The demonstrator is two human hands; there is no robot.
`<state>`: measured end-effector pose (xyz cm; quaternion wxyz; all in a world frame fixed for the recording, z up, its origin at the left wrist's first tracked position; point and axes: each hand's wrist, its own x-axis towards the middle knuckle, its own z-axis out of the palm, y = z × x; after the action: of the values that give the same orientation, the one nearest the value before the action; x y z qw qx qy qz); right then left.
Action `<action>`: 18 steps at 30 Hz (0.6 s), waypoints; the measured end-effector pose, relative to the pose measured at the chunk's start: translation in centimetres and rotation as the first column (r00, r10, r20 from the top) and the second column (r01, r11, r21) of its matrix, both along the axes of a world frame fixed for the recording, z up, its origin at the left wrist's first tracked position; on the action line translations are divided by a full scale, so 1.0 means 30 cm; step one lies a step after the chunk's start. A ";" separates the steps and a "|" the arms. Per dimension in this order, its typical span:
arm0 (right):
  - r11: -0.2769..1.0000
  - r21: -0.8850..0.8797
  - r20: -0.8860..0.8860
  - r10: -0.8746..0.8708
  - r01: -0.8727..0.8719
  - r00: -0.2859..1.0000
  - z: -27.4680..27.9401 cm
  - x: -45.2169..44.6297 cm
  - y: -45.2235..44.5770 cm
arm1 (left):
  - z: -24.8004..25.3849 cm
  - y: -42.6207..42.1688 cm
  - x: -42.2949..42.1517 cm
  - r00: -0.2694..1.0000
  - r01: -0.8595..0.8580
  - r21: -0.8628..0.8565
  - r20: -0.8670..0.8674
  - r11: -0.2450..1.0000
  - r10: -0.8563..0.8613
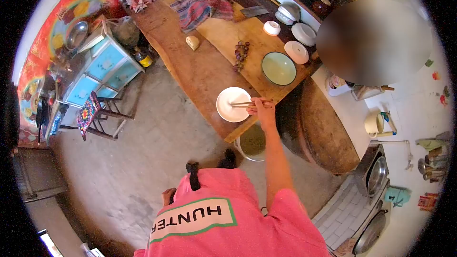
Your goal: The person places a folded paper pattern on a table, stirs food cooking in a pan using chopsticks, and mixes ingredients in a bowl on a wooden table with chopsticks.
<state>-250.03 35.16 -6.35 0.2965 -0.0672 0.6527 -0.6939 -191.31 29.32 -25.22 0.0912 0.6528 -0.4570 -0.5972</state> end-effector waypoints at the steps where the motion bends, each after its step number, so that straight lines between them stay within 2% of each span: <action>1: 0.999 0.029 -0.005 0.018 -0.018 1.000 -0.001 -0.012 0.016 | -0.001 -0.006 0.002 1.000 0.015 0.004 0.024 1.000 -0.015; 3: 0.995 0.090 -0.020 0.055 -0.053 0.998 0.005 -0.045 0.054 | -0.037 -0.007 0.016 0.996 0.053 -0.012 0.067 0.999 -0.052; 5: 0.996 0.091 -0.063 -0.019 0.025 0.998 0.022 -0.058 0.063 | -0.131 0.000 0.062 0.990 0.104 -0.050 0.105 0.993 -0.098; 8: 0.996 0.012 -0.078 -0.090 0.091 0.993 -0.004 -0.039 0.020 | -0.055 -0.006 0.032 0.993 0.079 -0.003 0.085 0.997 -0.079; 11: 1.000 -0.012 0.001 -0.013 0.013 1.000 0.014 0.015 -0.006 | -0.037 -0.006 0.018 0.998 0.043 -0.020 0.056 0.999 -0.042; 14: 0.996 0.074 -0.030 0.056 -0.054 0.998 0.044 -0.017 0.041 | -0.038 -0.001 0.012 0.999 -0.048 0.018 0.012 0.999 0.048; 15: 0.994 0.092 -0.036 0.068 -0.064 0.997 0.050 -0.040 0.061 | -0.012 0.000 -0.005 0.999 -0.018 0.013 0.048 1.000 0.018; 18: 0.996 0.049 -0.066 -0.078 0.081 0.995 0.026 -0.068 0.060 | 0.077 -0.005 -0.041 0.991 0.084 -0.022 0.102 0.996 -0.081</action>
<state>-252.08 36.95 -5.57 0.2494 -0.0557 0.6816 -0.6857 -192.54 29.16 -22.92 0.0517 0.6615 -0.4956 -0.5604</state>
